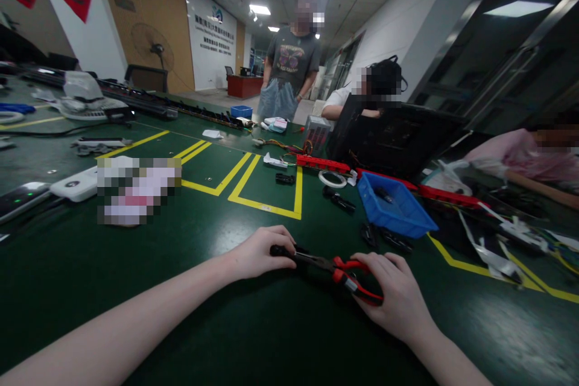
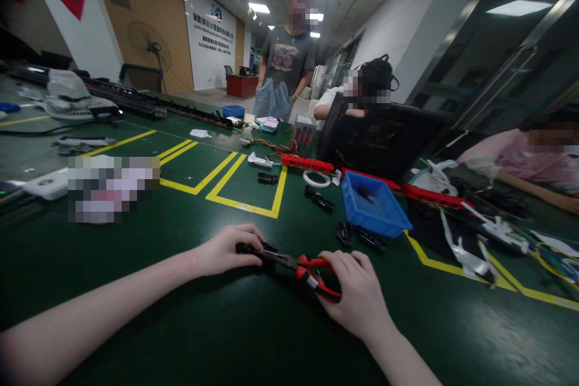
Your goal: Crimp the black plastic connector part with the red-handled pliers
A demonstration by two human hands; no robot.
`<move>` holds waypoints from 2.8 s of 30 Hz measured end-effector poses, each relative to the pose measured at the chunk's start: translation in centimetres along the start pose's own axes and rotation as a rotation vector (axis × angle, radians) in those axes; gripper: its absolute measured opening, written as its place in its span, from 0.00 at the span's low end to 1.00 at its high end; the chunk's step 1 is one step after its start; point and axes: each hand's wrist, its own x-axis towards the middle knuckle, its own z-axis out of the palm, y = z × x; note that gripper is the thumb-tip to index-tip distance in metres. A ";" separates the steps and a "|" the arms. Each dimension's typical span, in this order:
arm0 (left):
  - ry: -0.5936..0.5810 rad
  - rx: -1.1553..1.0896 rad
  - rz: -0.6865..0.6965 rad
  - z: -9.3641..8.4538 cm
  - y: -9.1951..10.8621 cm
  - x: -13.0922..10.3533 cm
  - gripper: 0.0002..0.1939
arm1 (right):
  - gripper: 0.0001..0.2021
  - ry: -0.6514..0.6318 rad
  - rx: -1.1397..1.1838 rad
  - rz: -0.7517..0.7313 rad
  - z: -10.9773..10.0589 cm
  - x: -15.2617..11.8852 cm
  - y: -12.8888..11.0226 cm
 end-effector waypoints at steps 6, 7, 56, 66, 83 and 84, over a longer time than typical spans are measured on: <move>-0.006 -0.010 -0.015 -0.1 0.3 0.0 0.04 | 0.23 -0.021 -0.009 0.005 0.1 -0.1 0.0; -0.009 -0.004 -0.014 0.0 0.3 0.0 0.04 | 0.23 -0.024 -0.011 0.002 0.1 -0.1 0.0; -0.019 -0.012 -0.016 0.0 0.3 0.0 0.03 | 0.29 0.076 -0.090 -0.095 0.0 0.4 -0.4; -0.044 -0.025 -0.010 0.0 0.4 0.1 0.04 | 0.27 0.079 -0.080 -0.087 -0.3 0.2 -0.5; 0.018 0.018 0.030 0.3 -0.3 0.1 0.04 | 0.20 -0.018 0.054 -0.002 -0.3 0.5 -0.9; 0.019 0.017 0.026 0.3 -0.3 0.1 0.04 | 0.19 -0.027 0.062 0.011 -0.2 0.5 -0.9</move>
